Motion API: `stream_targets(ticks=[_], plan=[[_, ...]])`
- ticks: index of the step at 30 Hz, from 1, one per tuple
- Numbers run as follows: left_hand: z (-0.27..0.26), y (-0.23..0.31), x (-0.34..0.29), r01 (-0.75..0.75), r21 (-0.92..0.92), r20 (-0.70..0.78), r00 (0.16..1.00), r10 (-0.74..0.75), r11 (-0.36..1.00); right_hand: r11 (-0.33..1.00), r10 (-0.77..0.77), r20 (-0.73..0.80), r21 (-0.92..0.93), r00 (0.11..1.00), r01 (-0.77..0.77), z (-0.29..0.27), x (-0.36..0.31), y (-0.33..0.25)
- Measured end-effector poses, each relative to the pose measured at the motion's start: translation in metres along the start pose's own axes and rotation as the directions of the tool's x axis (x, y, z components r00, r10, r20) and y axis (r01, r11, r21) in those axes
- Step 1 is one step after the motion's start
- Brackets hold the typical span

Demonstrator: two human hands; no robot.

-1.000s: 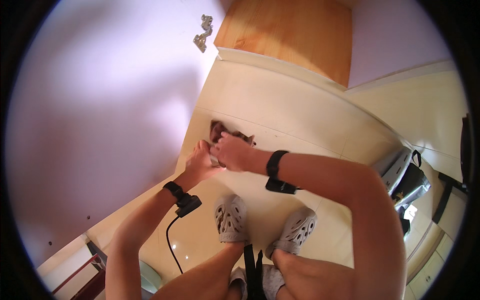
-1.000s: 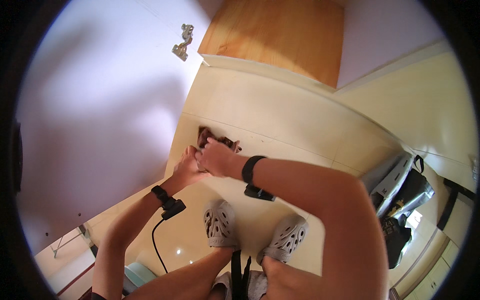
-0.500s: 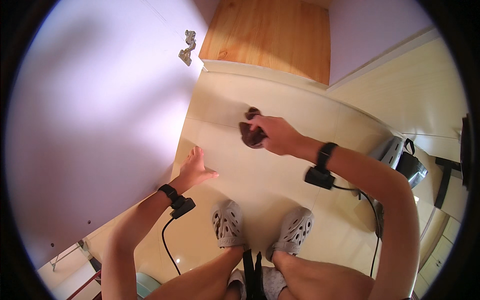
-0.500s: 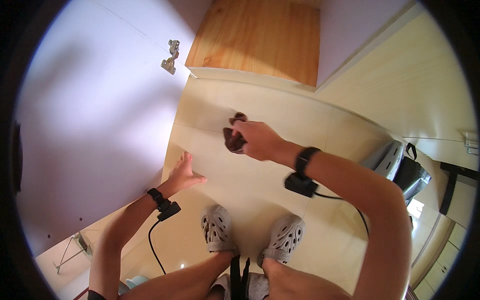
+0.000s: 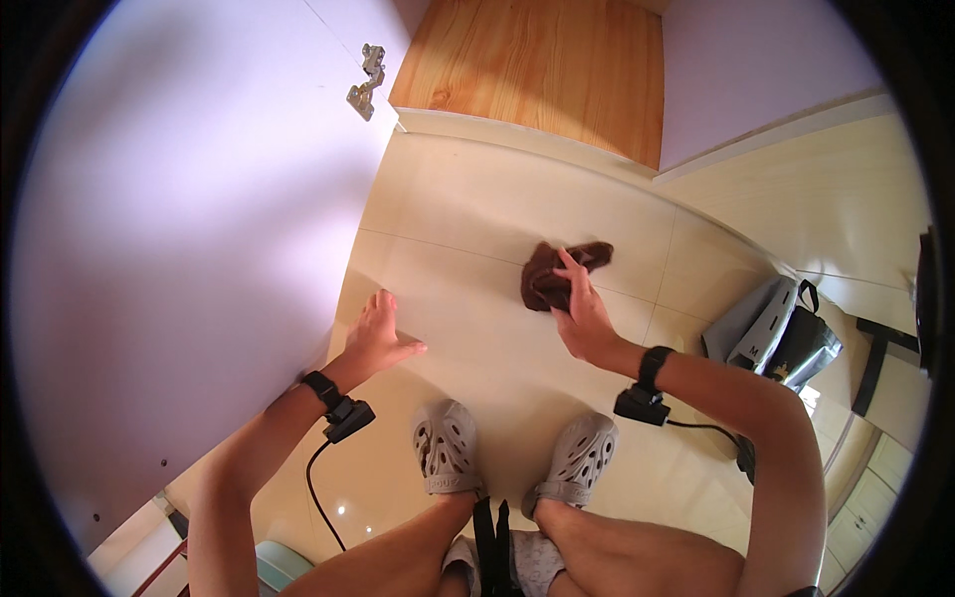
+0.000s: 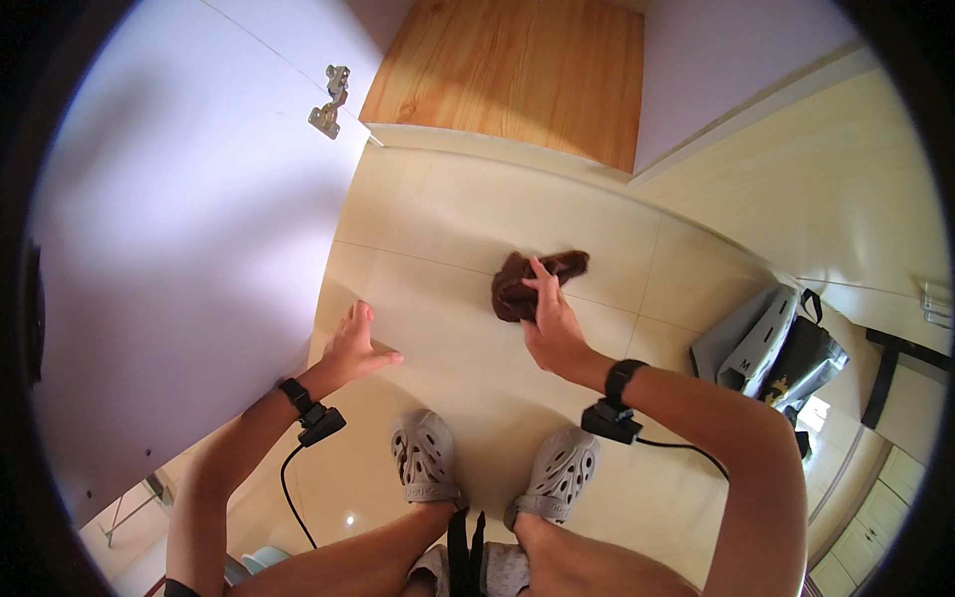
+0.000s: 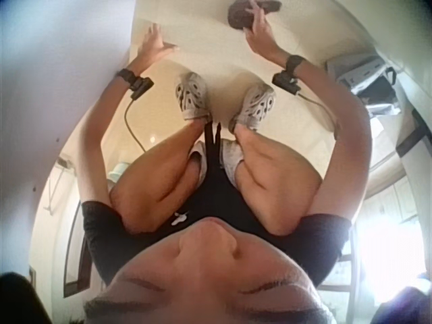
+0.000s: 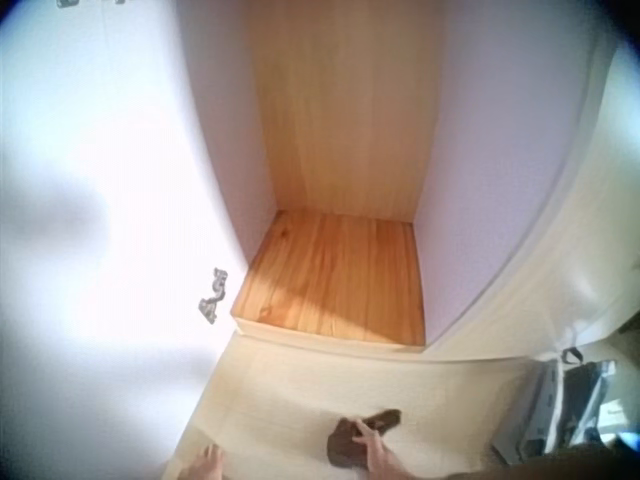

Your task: Clean the inside of a shoe cabinet and organize shoes.

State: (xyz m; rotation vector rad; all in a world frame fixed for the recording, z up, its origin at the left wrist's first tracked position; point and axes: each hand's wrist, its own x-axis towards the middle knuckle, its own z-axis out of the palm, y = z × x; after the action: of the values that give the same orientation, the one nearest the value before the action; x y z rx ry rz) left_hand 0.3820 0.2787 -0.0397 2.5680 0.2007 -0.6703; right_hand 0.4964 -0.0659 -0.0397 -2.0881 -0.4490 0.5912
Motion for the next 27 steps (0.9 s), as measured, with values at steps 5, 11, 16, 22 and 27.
stream_targets(ticks=[5,11,16,22,27], plan=[[-0.003,0.002,-0.004,0.026,0.027,-0.008,1.000,-0.025,0.999,0.996,-0.091,-0.060,-0.002,0.994,0.091,0.018,0.059,-0.017],[0.002,-0.006,-0.003,0.000,0.010,-0.029,1.000,0.000,1.000,0.985,-0.170,-0.114,-0.007,0.979,0.170,0.039,0.146,-0.039],[-0.003,0.005,-0.003,0.000,-0.013,-0.047,0.999,0.000,1.000,0.955,-0.296,-0.173,-0.073,0.940,0.287,0.048,0.214,-0.062],[-0.001,-0.002,-0.004,-0.090,-0.026,-0.100,0.991,0.087,0.996,0.839,-0.313,0.149,-0.418,0.938,0.347,0.048,0.221,-0.069],[-0.001,-0.008,-0.006,-0.097,-0.043,-0.067,0.993,0.094,0.994,0.857,-0.206,0.329,-0.394,0.921,0.333,0.043,0.176,-0.087]])
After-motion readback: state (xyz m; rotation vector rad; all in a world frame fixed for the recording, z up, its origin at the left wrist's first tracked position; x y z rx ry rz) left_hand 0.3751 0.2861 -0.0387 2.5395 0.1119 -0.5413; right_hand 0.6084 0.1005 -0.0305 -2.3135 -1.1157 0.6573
